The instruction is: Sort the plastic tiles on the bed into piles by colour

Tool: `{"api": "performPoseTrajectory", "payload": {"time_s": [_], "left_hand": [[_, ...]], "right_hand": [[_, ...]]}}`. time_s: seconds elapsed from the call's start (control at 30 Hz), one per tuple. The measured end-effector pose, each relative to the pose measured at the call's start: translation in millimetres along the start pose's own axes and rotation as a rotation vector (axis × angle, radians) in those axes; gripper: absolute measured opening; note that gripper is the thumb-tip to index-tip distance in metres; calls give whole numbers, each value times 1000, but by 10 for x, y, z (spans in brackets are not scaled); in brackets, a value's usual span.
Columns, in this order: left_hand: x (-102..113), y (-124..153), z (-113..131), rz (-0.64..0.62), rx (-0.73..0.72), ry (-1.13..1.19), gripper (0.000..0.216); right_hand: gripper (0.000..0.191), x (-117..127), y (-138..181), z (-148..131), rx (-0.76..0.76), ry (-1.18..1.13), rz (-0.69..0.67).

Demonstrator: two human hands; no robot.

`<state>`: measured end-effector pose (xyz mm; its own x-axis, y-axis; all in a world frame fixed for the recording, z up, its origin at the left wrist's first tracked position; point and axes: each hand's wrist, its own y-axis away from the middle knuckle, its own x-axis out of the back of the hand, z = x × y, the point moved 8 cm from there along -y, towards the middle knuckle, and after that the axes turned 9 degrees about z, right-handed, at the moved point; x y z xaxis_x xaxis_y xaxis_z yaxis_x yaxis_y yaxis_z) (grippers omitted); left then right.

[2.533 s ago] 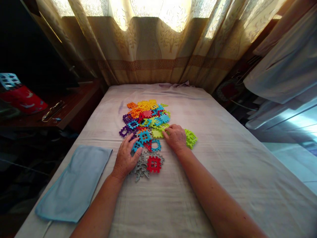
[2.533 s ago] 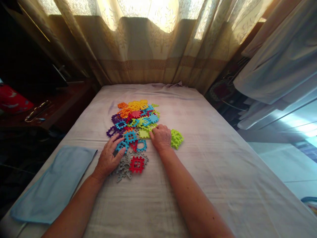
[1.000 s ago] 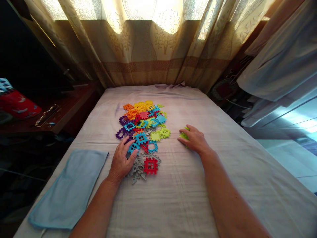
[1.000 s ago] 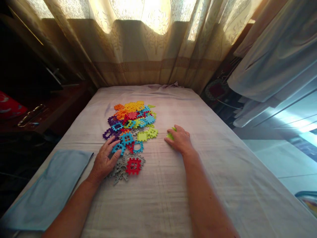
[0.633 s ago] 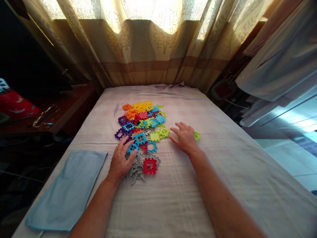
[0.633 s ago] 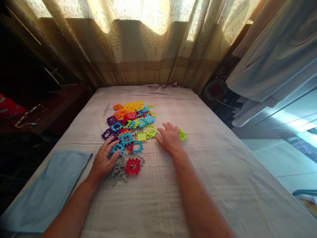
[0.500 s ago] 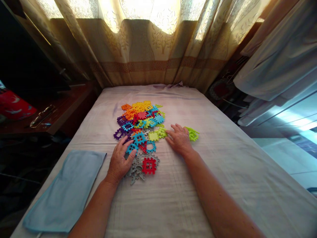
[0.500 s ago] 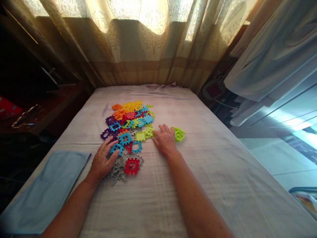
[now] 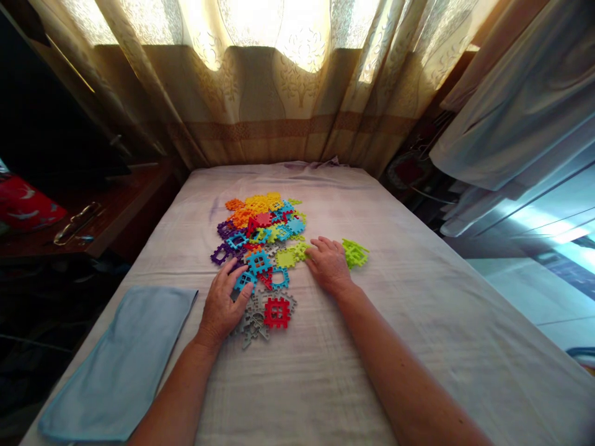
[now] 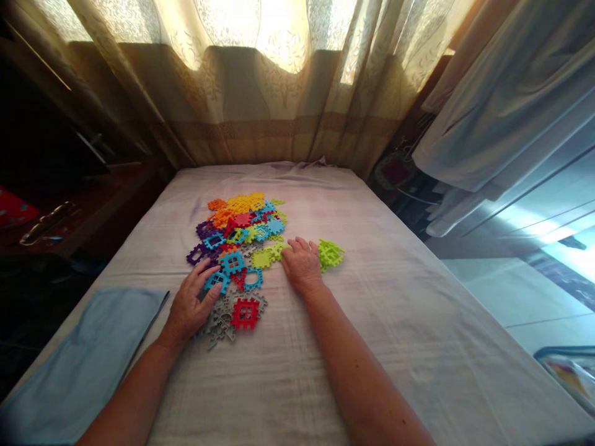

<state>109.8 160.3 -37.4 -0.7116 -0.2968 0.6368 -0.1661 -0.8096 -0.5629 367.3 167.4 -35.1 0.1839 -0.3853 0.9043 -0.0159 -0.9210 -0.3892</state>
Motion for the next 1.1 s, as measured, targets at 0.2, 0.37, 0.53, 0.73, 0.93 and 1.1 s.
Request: {"api": "performPoseTrajectory", "payload": {"time_s": [0.2, 0.37, 0.53, 0.73, 0.93, 1.1], "left_hand": [[-3, -1, -18, 4, 6, 1, 43], [-8, -5, -16, 0, 8, 13, 42], [-5, -6, -14, 11, 16, 14, 41], [2, -1, -10, 14, 5, 13, 43], [-10, 3, -32, -2, 18, 3, 42], [-3, 3, -22, 3, 13, -1, 42]], "right_hand": [[21, 59, -6, -48, 48, -31, 64], [22, 330, 79, 248, -43, -26, 181], [23, 607, 410, 831, -236, 31, 324], [22, 508, 657, 1154, -409, 72, 270], [26, 403, 644, 1173, -438, 26, 220], [25, 506, 612, 1069, -381, 17, 318]]}}
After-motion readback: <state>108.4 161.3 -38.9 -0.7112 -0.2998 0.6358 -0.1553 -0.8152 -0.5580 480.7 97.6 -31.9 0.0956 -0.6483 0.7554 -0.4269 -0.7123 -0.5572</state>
